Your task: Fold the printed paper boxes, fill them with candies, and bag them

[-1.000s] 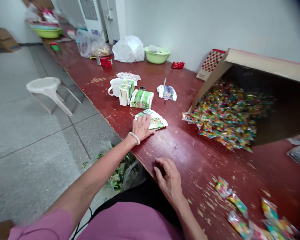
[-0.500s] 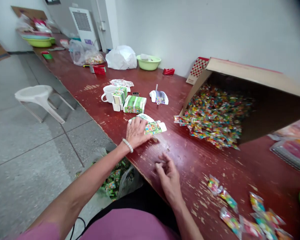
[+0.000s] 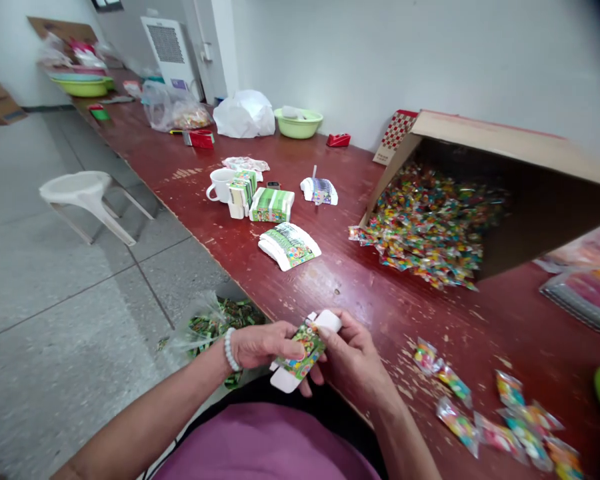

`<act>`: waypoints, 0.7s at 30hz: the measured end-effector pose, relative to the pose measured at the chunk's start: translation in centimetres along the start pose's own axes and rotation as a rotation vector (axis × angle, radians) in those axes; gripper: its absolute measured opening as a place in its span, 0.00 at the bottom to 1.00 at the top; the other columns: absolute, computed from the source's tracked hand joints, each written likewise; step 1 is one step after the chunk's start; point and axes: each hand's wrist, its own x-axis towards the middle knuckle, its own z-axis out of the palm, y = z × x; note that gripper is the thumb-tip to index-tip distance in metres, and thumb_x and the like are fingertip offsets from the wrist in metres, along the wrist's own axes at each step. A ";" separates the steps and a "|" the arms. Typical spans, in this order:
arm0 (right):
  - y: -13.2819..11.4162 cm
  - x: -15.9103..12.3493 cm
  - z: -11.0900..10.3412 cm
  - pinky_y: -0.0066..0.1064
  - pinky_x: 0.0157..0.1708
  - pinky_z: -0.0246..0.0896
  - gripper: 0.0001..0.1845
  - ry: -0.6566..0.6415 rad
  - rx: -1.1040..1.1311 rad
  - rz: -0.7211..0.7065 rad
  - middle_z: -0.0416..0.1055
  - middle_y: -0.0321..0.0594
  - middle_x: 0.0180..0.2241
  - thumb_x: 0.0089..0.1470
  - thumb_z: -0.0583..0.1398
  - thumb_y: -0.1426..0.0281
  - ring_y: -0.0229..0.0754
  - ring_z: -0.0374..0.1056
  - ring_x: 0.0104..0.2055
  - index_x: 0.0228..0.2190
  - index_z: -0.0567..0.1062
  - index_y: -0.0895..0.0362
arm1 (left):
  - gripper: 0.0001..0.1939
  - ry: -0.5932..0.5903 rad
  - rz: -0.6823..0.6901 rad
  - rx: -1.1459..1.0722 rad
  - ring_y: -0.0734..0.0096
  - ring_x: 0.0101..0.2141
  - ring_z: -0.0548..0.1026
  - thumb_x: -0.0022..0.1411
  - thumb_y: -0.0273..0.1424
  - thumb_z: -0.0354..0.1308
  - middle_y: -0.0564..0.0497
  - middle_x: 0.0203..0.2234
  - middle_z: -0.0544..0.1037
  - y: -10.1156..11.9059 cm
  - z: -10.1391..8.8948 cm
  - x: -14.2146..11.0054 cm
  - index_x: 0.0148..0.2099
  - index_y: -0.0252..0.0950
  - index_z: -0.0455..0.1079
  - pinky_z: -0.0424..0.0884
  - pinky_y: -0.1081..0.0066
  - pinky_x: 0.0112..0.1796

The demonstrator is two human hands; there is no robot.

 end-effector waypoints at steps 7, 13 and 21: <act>-1.0 -0.8 0.5 0.27 0.27 0.68 0.30 -0.110 -0.022 0.025 0.72 0.35 0.38 0.55 0.67 0.62 0.37 0.70 0.30 0.56 0.64 0.45 | 0.33 -0.129 0.102 -0.209 0.58 0.29 0.81 0.38 0.48 0.75 0.42 0.30 0.83 -2.1 1.7 1.2 0.43 0.33 0.78 0.74 0.64 0.33; -1.4 -1.0 0.9 0.30 0.31 0.70 0.40 -0.091 -0.066 -0.010 0.73 0.38 0.41 0.53 0.68 0.63 0.39 0.72 0.35 0.62 0.57 0.46 | 0.35 -0.066 0.164 -0.154 0.59 0.30 0.81 0.37 0.48 0.76 0.42 0.32 0.83 -1.8 1.6 0.6 0.45 0.34 0.77 0.74 0.67 0.31; -1.6 -1.3 1.6 0.34 0.29 0.71 0.35 0.023 -0.305 -0.214 0.70 0.42 0.46 0.57 0.64 0.63 0.44 0.73 0.37 0.62 0.57 0.44 | 0.33 -0.035 0.219 -0.082 0.63 0.28 0.79 0.42 0.50 0.73 0.46 0.28 0.81 -1.5 2.0 0.8 0.45 0.32 0.76 0.73 0.69 0.32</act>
